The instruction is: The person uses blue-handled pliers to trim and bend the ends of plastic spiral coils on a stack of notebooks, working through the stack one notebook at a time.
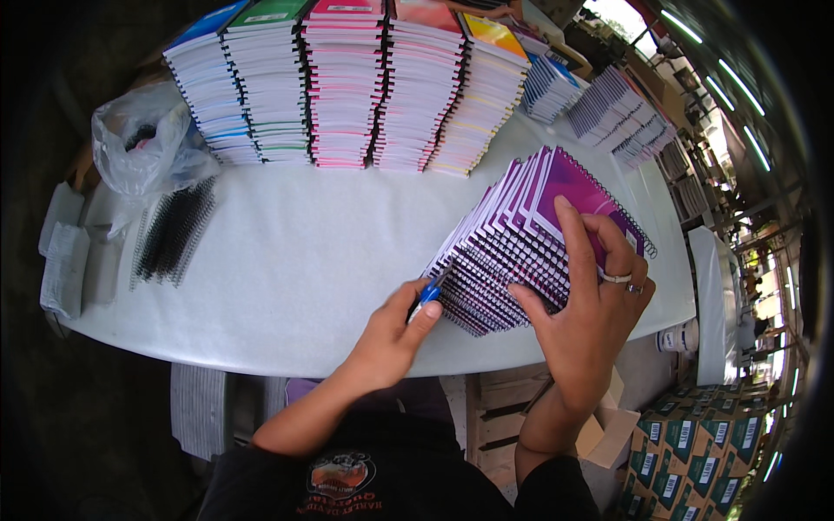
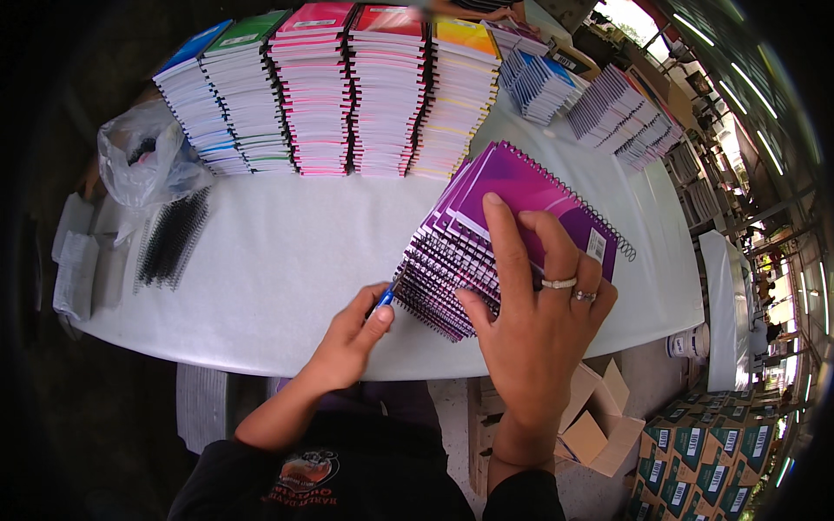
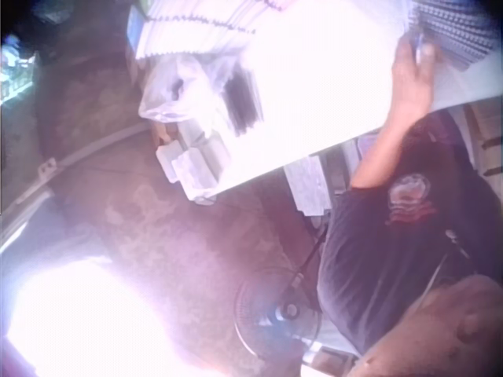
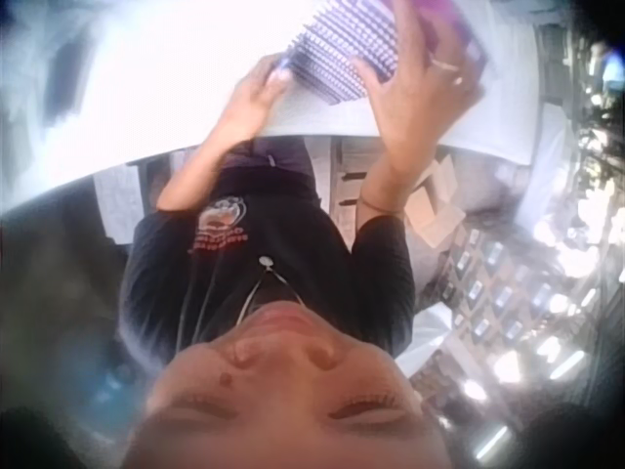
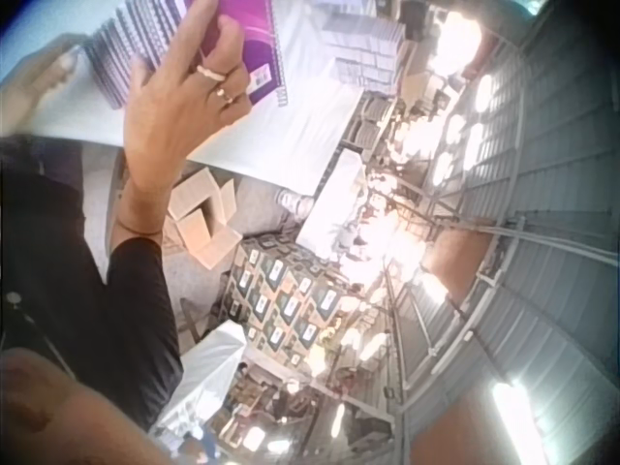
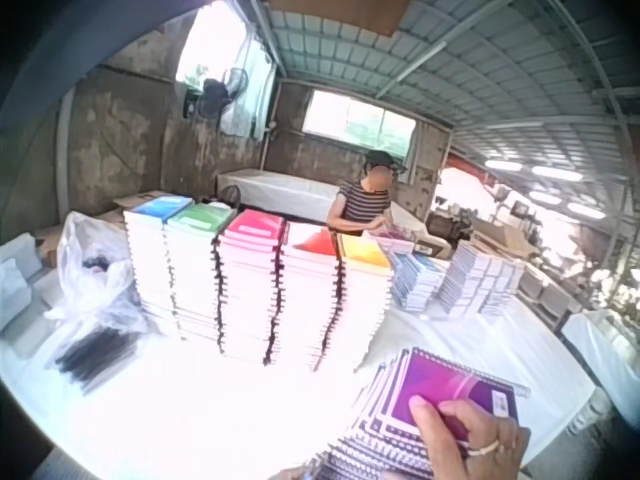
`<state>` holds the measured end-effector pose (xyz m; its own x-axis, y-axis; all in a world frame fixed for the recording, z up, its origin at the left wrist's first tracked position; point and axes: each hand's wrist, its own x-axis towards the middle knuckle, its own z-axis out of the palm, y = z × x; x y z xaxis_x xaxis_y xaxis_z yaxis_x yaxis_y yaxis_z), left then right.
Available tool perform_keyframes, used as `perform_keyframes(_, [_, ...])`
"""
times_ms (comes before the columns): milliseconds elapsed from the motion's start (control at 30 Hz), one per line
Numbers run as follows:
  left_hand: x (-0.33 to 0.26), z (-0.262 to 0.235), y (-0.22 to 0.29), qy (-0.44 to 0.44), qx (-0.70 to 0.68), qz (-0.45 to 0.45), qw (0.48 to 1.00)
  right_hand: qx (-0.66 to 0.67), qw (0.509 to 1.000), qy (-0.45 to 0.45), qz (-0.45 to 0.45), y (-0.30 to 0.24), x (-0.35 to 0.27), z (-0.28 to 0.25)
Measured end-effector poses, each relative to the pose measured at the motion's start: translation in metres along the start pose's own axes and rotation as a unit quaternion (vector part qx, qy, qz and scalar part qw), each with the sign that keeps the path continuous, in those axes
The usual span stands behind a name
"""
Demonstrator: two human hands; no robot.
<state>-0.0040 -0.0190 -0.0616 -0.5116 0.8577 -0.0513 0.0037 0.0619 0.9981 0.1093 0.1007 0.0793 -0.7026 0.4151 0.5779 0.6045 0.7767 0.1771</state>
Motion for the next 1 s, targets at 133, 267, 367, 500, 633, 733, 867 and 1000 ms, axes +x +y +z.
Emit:
perform_keyframes(133, [0.002,-0.014,-0.006,-0.205,-0.467,-0.182,0.841,0.000,1.000,0.001,-0.002,0.002,-0.001,0.001])
perform_keyframes(267, [-0.002,-0.017,0.004,-0.165,-0.283,-0.166,0.930,0.002,1.000,0.004,-0.001,0.000,-0.001,0.001])
perform_keyframes(367, [-0.005,0.000,0.000,0.029,0.146,0.040,0.988,0.001,1.000,0.010,-0.003,0.001,-0.001,0.003])
perform_keyframes(500, [-0.001,-0.003,-0.016,-0.090,-0.198,-0.056,0.974,0.003,1.000,0.009,-0.002,0.000,-0.001,0.002])
perform_keyframes(633, [0.001,-0.013,-0.012,-0.180,-0.418,-0.200,0.868,0.003,1.000,0.015,-0.006,0.001,-0.001,0.002])
perform_keyframes(733, [-0.004,-0.004,0.004,-0.038,-0.016,-0.080,0.996,0.002,1.000,0.008,-0.003,0.002,-0.001,0.002])
perform_keyframes(867, [-0.004,0.004,-0.007,0.051,0.160,0.035,0.985,0.007,1.000,0.003,-0.004,0.001,0.000,0.000])
perform_keyframes(1000, [0.001,-0.014,-0.024,-0.208,-0.505,-0.195,0.815,0.010,1.000,-0.001,-0.005,0.000,0.000,-0.001])
